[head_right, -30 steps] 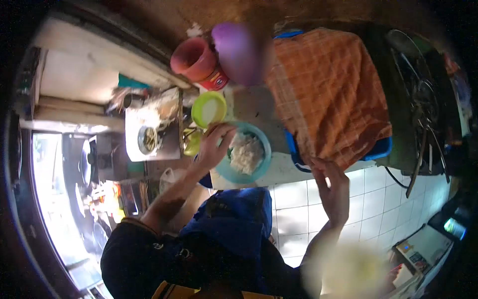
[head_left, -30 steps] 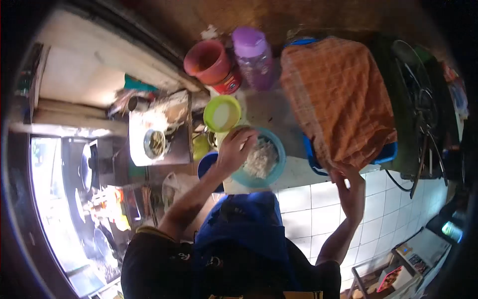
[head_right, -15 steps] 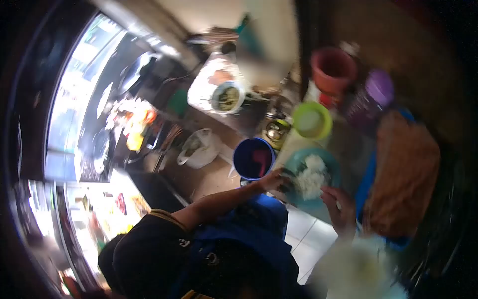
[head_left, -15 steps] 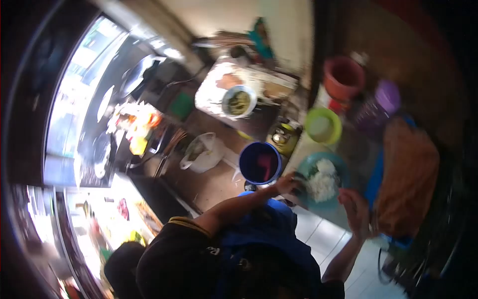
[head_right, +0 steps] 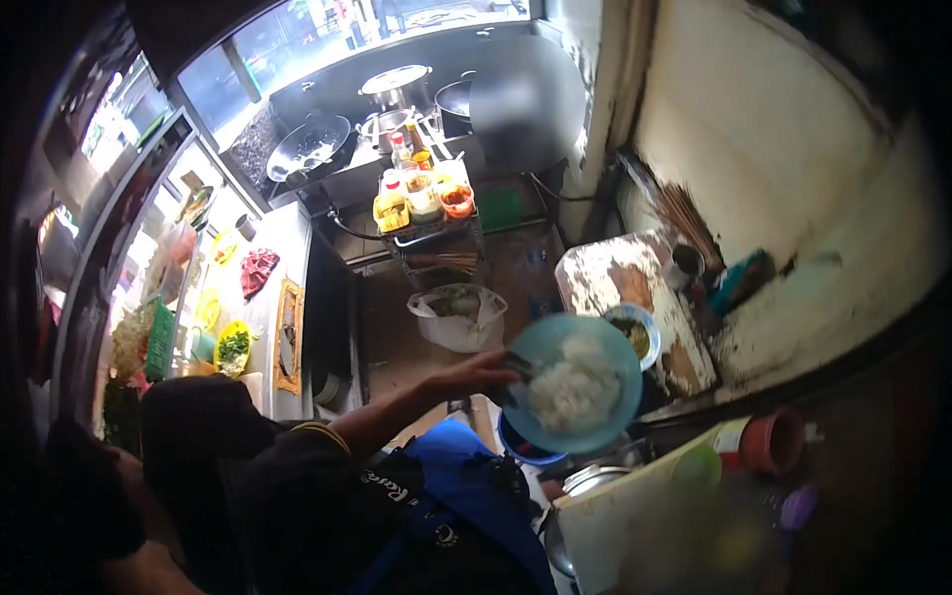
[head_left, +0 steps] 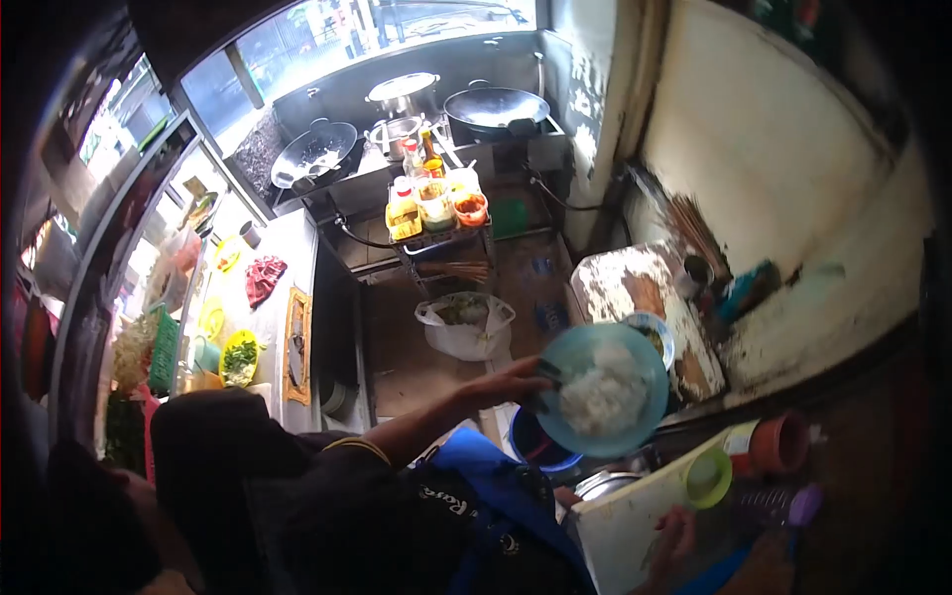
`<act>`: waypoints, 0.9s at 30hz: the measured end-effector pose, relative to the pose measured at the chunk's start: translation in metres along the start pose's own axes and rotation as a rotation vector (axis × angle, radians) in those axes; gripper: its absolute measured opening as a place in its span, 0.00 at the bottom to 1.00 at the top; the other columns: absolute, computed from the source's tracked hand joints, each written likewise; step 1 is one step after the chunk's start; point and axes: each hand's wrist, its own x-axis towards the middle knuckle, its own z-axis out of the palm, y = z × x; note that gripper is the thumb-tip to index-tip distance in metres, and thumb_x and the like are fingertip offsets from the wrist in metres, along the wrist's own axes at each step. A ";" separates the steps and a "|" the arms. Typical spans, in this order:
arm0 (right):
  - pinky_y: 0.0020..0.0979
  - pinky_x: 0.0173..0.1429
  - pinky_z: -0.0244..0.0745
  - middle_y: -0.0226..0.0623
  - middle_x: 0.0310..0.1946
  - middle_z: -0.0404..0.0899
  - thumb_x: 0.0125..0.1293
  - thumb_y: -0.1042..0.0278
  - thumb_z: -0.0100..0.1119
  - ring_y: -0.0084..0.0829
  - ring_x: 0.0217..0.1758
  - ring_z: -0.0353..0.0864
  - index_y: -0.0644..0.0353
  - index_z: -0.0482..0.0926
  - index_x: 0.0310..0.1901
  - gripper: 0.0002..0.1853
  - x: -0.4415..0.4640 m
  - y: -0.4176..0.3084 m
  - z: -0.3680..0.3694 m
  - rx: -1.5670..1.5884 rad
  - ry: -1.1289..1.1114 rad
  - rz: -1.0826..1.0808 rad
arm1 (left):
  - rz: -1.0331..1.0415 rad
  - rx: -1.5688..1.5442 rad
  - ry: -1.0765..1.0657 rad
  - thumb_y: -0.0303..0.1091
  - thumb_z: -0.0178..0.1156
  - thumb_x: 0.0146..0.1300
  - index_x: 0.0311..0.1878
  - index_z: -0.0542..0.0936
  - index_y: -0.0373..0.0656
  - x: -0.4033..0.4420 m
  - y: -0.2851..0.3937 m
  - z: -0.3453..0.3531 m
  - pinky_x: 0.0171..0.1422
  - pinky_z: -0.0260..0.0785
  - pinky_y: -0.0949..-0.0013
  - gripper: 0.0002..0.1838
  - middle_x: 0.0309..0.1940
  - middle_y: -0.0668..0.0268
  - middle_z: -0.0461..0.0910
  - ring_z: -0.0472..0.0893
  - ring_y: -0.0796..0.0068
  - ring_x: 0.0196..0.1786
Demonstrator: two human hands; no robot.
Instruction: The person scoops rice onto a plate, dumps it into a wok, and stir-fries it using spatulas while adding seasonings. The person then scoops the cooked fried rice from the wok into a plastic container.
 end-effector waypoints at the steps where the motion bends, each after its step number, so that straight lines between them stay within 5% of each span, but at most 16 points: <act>1: 0.24 0.40 0.70 0.32 0.30 0.76 0.72 0.62 0.52 0.21 0.33 0.73 0.64 0.78 0.47 0.13 0.002 -0.014 0.025 -0.014 -0.001 -0.023 | 0.077 -0.035 0.081 0.36 0.57 0.70 0.68 0.64 0.41 -0.006 0.013 -0.026 0.49 0.79 0.68 0.26 0.58 0.60 0.75 0.82 0.71 0.48; 5: 0.22 0.36 0.69 0.31 0.29 0.78 0.70 0.66 0.54 0.20 0.30 0.74 0.64 0.79 0.46 0.11 0.038 -0.035 0.129 -0.044 -0.107 -0.099 | 0.391 -0.184 0.298 0.34 0.59 0.67 0.71 0.60 0.43 -0.026 0.084 -0.128 0.51 0.79 0.68 0.31 0.61 0.60 0.72 0.80 0.70 0.53; 8: 0.26 0.41 0.75 0.34 0.30 0.79 0.70 0.69 0.54 0.24 0.33 0.77 0.64 0.81 0.44 0.09 0.056 -0.082 0.226 0.069 -0.203 0.034 | 0.462 -0.180 0.479 0.38 0.61 0.65 0.73 0.55 0.46 -0.058 0.128 -0.207 0.55 0.77 0.64 0.37 0.63 0.58 0.70 0.78 0.68 0.57; 14: 0.27 0.40 0.76 0.38 0.30 0.83 0.69 0.69 0.57 0.25 0.33 0.82 0.63 0.81 0.46 0.10 0.135 -0.145 0.364 -0.105 -0.512 -0.137 | 0.698 -0.272 0.826 0.39 0.62 0.64 0.71 0.54 0.46 -0.134 0.159 -0.320 0.49 0.80 0.65 0.37 0.61 0.59 0.70 0.77 0.71 0.56; 21: 0.24 0.42 0.75 0.34 0.31 0.82 0.69 0.74 0.55 0.21 0.35 0.79 0.64 0.80 0.47 0.09 0.192 -0.186 0.517 -0.121 -0.962 -0.333 | 0.818 -0.398 1.239 0.33 0.58 0.63 0.71 0.54 0.48 -0.233 0.143 -0.375 0.44 0.82 0.67 0.35 0.58 0.61 0.70 0.79 0.71 0.52; 27: 0.25 0.47 0.76 0.33 0.35 0.83 0.67 0.77 0.55 0.22 0.40 0.81 0.62 0.80 0.51 0.12 0.190 -0.194 0.645 0.042 -1.410 -0.279 | 0.992 -0.427 1.463 0.28 0.57 0.63 0.71 0.52 0.50 -0.290 0.149 -0.411 0.44 0.85 0.68 0.36 0.58 0.59 0.70 0.80 0.68 0.52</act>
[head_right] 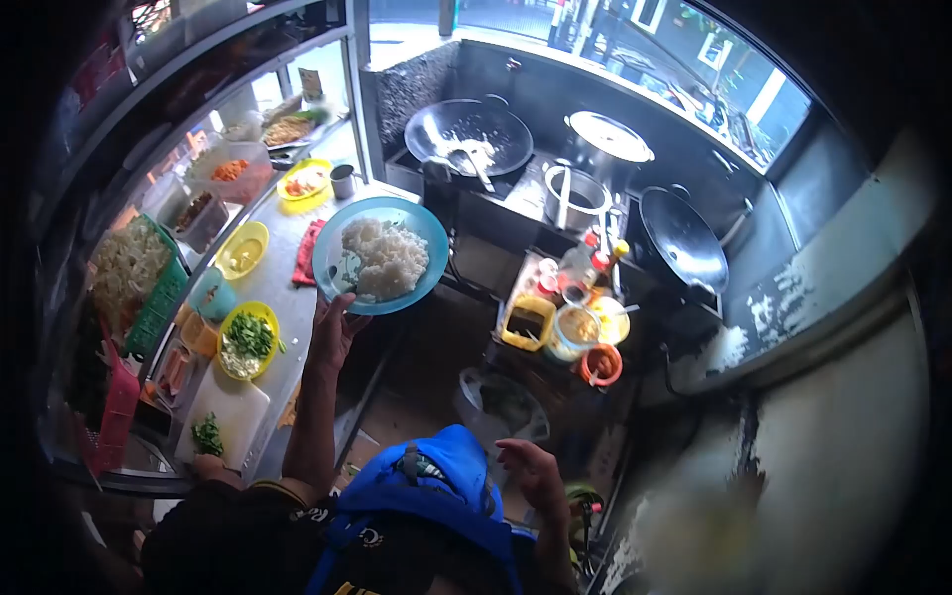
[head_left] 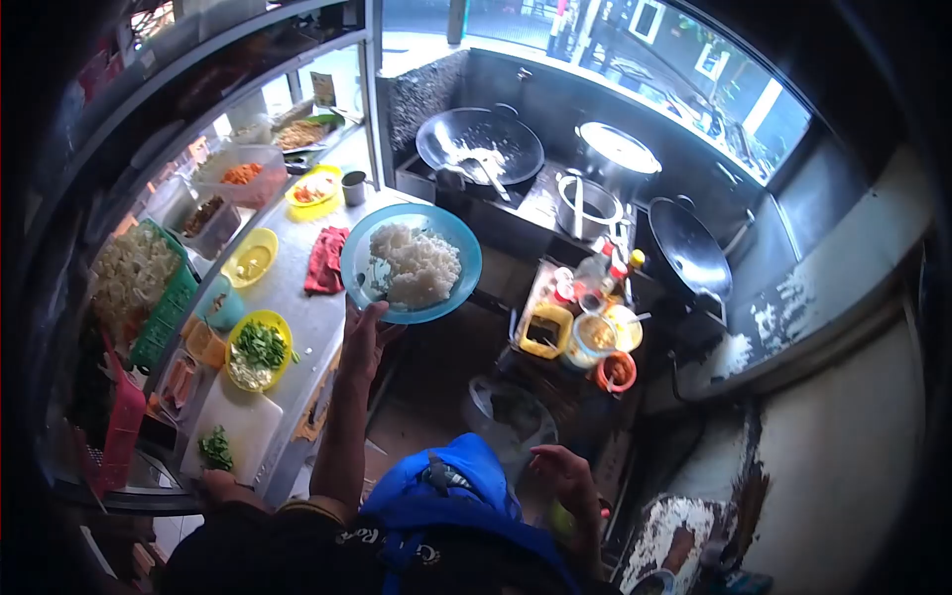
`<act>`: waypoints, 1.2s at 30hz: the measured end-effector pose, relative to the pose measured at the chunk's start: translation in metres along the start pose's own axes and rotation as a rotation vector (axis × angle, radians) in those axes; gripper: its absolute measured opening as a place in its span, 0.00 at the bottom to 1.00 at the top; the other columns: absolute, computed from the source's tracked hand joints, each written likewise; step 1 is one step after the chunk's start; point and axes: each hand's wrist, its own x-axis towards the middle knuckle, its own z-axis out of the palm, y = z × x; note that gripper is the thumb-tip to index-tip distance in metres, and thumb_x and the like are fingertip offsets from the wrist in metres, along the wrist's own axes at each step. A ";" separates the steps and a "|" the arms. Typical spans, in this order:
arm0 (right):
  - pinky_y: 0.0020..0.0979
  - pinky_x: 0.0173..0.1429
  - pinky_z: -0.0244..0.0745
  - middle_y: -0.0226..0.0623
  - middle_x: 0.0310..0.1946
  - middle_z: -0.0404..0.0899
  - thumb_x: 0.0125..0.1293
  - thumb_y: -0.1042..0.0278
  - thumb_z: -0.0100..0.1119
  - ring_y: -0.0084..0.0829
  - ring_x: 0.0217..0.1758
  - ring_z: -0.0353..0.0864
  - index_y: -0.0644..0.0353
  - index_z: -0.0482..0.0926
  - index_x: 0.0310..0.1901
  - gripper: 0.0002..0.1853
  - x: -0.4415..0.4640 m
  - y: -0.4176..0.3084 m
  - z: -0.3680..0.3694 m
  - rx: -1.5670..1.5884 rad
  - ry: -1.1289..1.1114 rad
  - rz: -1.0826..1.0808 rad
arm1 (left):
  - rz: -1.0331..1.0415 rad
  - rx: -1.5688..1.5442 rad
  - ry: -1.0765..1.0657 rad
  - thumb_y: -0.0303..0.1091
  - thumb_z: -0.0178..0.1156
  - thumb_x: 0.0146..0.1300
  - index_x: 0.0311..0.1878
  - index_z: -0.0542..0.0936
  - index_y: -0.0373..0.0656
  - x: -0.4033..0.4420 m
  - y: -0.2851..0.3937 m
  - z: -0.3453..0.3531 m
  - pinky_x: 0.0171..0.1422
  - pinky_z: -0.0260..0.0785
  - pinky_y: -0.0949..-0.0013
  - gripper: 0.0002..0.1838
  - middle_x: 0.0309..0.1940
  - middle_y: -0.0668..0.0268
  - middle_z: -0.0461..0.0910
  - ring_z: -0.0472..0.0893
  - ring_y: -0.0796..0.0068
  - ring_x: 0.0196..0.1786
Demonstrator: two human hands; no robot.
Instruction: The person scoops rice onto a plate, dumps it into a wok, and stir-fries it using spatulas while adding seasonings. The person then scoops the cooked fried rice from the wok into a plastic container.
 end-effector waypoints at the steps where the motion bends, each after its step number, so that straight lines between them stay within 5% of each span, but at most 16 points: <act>1: 0.26 0.49 0.76 0.33 0.36 0.82 0.66 0.78 0.55 0.22 0.41 0.81 0.62 0.80 0.51 0.13 0.020 0.001 0.006 0.038 -0.094 0.005 | 0.019 0.005 0.005 0.28 0.57 0.63 0.71 0.52 0.50 0.008 0.003 -0.003 0.44 0.85 0.68 0.36 0.58 0.59 0.70 0.80 0.68 0.52; 5: 0.26 0.52 0.76 0.35 0.40 0.83 0.65 0.79 0.57 0.24 0.46 0.82 0.60 0.79 0.53 0.15 0.099 -0.012 0.023 -0.088 -0.380 -0.033 | 0.073 0.013 0.075 0.28 0.57 0.63 0.70 0.53 0.50 0.060 0.010 -0.011 0.45 0.84 0.67 0.34 0.59 0.59 0.69 0.82 0.68 0.50; 11: 0.28 0.50 0.76 0.37 0.40 0.83 0.65 0.77 0.59 0.27 0.45 0.84 0.58 0.79 0.53 0.15 0.224 0.015 0.030 -0.089 -0.480 -0.050 | 0.175 0.197 0.061 0.27 0.50 0.63 0.73 0.47 0.50 0.215 0.005 0.026 0.48 0.83 0.62 0.36 0.60 0.55 0.68 0.81 0.62 0.51; 14: 0.29 0.49 0.77 0.39 0.40 0.84 0.64 0.74 0.61 0.30 0.44 0.84 0.57 0.80 0.53 0.14 0.284 0.013 0.029 -0.141 -0.381 -0.033 | 0.202 0.356 -0.058 0.29 0.50 0.65 0.67 0.59 0.38 0.350 -0.018 0.051 0.44 0.84 0.64 0.27 0.58 0.52 0.71 0.83 0.62 0.48; 15: 0.30 0.49 0.78 0.39 0.41 0.84 0.65 0.72 0.60 0.31 0.44 0.84 0.57 0.80 0.53 0.14 0.302 0.016 0.030 -0.111 -0.362 -0.036 | 0.235 0.526 -0.076 0.28 0.51 0.63 0.73 0.49 0.42 0.413 -0.036 0.048 0.46 0.82 0.56 0.36 0.58 0.48 0.67 0.79 0.51 0.53; 16: 0.30 0.49 0.78 0.40 0.41 0.84 0.65 0.72 0.61 0.32 0.44 0.85 0.57 0.80 0.53 0.14 0.319 0.016 0.031 -0.096 -0.355 -0.023 | 0.565 1.138 0.006 0.30 0.53 0.62 0.73 0.47 0.41 0.484 -0.067 0.039 0.52 0.76 0.50 0.38 0.56 0.43 0.66 0.77 0.40 0.52; 17: 0.31 0.49 0.78 0.40 0.41 0.84 0.65 0.72 0.61 0.32 0.44 0.85 0.57 0.80 0.53 0.14 0.338 0.015 0.031 -0.088 -0.348 -0.010 | 0.569 1.385 0.042 0.32 0.54 0.63 0.74 0.48 0.45 0.493 -0.049 0.086 0.58 0.69 0.46 0.39 0.56 0.39 0.64 0.75 0.33 0.51; 20: 0.32 0.47 0.78 0.41 0.41 0.83 0.66 0.70 0.59 0.35 0.43 0.85 0.55 0.80 0.52 0.13 0.395 0.012 0.036 -0.152 -0.365 -0.064 | 0.529 1.872 0.056 0.23 0.55 0.60 0.75 0.47 0.56 0.563 -0.047 0.135 0.50 0.77 0.48 0.42 0.62 0.43 0.59 0.79 0.40 0.48; 23: 0.35 0.46 0.78 0.41 0.40 0.83 0.67 0.67 0.58 0.39 0.43 0.84 0.55 0.80 0.50 0.11 0.448 0.008 0.042 -0.160 -0.364 -0.066 | 0.822 1.859 0.085 0.21 0.58 0.58 0.75 0.42 0.58 0.604 -0.036 0.139 0.45 0.79 0.49 0.48 0.61 0.46 0.58 0.81 0.42 0.42; 27: 0.37 0.49 0.77 0.43 0.41 0.83 0.66 0.66 0.57 0.43 0.46 0.84 0.55 0.80 0.50 0.12 0.528 0.032 0.059 -0.201 -0.391 -0.004 | 1.082 1.439 -0.111 0.22 0.56 0.59 0.76 0.45 0.54 0.586 0.033 0.147 0.41 0.77 0.48 0.45 0.57 0.44 0.61 0.79 0.39 0.39; 29: 0.41 0.52 0.77 0.44 0.44 0.83 0.66 0.61 0.56 0.45 0.49 0.82 0.53 0.81 0.49 0.13 0.573 0.054 0.075 -0.460 -0.375 -0.022 | 1.229 1.323 -0.196 0.20 0.53 0.61 0.76 0.45 0.53 0.565 0.083 0.157 0.43 0.77 0.50 0.43 0.56 0.44 0.65 0.79 0.44 0.43; 31: 0.42 0.50 0.77 0.42 0.41 0.83 0.65 0.62 0.56 0.44 0.46 0.82 0.52 0.82 0.44 0.10 0.618 0.105 0.094 -0.660 -0.317 -0.278 | 0.707 0.965 -0.290 0.24 0.53 0.65 0.75 0.46 0.47 0.529 0.140 0.176 0.42 0.80 0.56 0.39 0.57 0.45 0.67 0.79 0.52 0.46; 32: 0.42 0.51 0.77 0.43 0.44 0.81 0.64 0.64 0.55 0.45 0.49 0.80 0.54 0.81 0.46 0.11 0.637 0.107 0.101 -0.812 -0.378 -0.240 | 0.569 0.793 -0.275 0.30 0.52 0.68 0.74 0.46 0.44 0.515 0.164 0.183 0.42 0.82 0.61 0.36 0.59 0.47 0.66 0.80 0.57 0.49; 34: 0.45 0.52 0.77 0.52 0.48 0.78 0.63 0.67 0.52 0.51 0.52 0.78 0.56 0.79 0.41 0.09 0.669 0.142 0.110 -1.059 -0.445 -0.406 | 0.840 0.948 -0.203 0.31 0.52 0.68 0.74 0.46 0.45 0.480 0.227 0.196 0.42 0.82 0.61 0.36 0.54 0.49 0.72 0.82 0.58 0.45; 35: 0.46 0.55 0.75 0.53 0.52 0.77 0.62 0.65 0.53 0.50 0.55 0.76 0.56 0.80 0.40 0.09 0.690 0.219 0.102 -1.058 -0.221 -0.963 | 1.104 1.157 -0.053 0.29 0.53 0.65 0.72 0.48 0.44 0.473 0.259 0.201 0.44 0.80 0.55 0.36 0.48 0.47 0.76 0.82 0.55 0.46; 36: 0.47 0.58 0.72 0.53 0.55 0.76 0.61 0.64 0.54 0.50 0.58 0.75 0.56 0.80 0.40 0.09 0.703 0.242 0.097 -1.097 -0.280 -0.999 | 1.246 1.192 0.036 0.30 0.53 0.65 0.72 0.48 0.45 0.459 0.292 0.209 0.43 0.80 0.55 0.35 0.49 0.48 0.76 0.82 0.55 0.46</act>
